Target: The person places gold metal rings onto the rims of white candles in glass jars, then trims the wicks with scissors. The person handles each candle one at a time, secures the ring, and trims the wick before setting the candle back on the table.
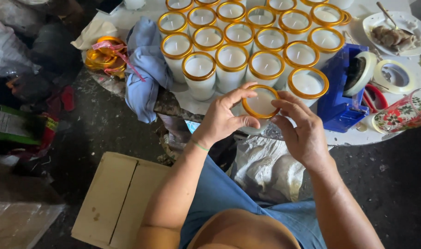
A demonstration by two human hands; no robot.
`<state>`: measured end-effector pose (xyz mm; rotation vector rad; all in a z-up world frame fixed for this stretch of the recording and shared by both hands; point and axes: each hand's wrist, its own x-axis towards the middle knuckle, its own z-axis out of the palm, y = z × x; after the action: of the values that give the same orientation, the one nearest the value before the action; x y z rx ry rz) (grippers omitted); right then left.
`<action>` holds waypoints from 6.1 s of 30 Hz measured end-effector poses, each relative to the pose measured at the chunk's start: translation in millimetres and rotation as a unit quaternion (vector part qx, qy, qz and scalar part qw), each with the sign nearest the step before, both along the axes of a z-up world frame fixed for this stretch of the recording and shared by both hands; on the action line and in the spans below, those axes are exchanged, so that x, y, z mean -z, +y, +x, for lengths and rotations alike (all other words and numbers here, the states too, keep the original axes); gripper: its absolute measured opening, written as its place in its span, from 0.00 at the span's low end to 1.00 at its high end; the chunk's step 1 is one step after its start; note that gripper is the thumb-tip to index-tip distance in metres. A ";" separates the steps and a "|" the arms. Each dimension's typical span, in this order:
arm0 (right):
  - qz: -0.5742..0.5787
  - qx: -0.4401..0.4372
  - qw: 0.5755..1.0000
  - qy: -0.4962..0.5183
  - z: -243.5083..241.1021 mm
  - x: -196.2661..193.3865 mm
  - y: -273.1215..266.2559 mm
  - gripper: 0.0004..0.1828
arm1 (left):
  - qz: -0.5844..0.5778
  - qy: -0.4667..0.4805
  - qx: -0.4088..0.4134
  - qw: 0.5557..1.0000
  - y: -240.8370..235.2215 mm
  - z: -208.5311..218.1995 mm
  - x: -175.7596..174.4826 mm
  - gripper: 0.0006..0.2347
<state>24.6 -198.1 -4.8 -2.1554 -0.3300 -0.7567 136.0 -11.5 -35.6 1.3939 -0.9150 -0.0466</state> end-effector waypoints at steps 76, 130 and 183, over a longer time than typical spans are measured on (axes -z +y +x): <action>0.067 0.290 0.952 0.071 -55.8 21.5 -111.6 0.17 | -0.007 0.411 0.158 0.898 -174.4 -119.7 54.5 0.10; -0.119 0.069 0.990 0.039 -79.1 -6.3 -33.5 0.13 | -0.076 -0.036 -0.220 0.972 -54.6 -60.2 18.1 0.35; -0.067 0.118 0.991 0.017 -25.9 -10.6 29.3 0.09 | 0.109 -0.071 -0.253 0.959 -22.0 -31.1 15.7 0.44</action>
<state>-1.3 -168.9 5.9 -2.3595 -0.1120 -0.8498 104.9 -33.5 -51.4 1.8229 -0.6578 0.3537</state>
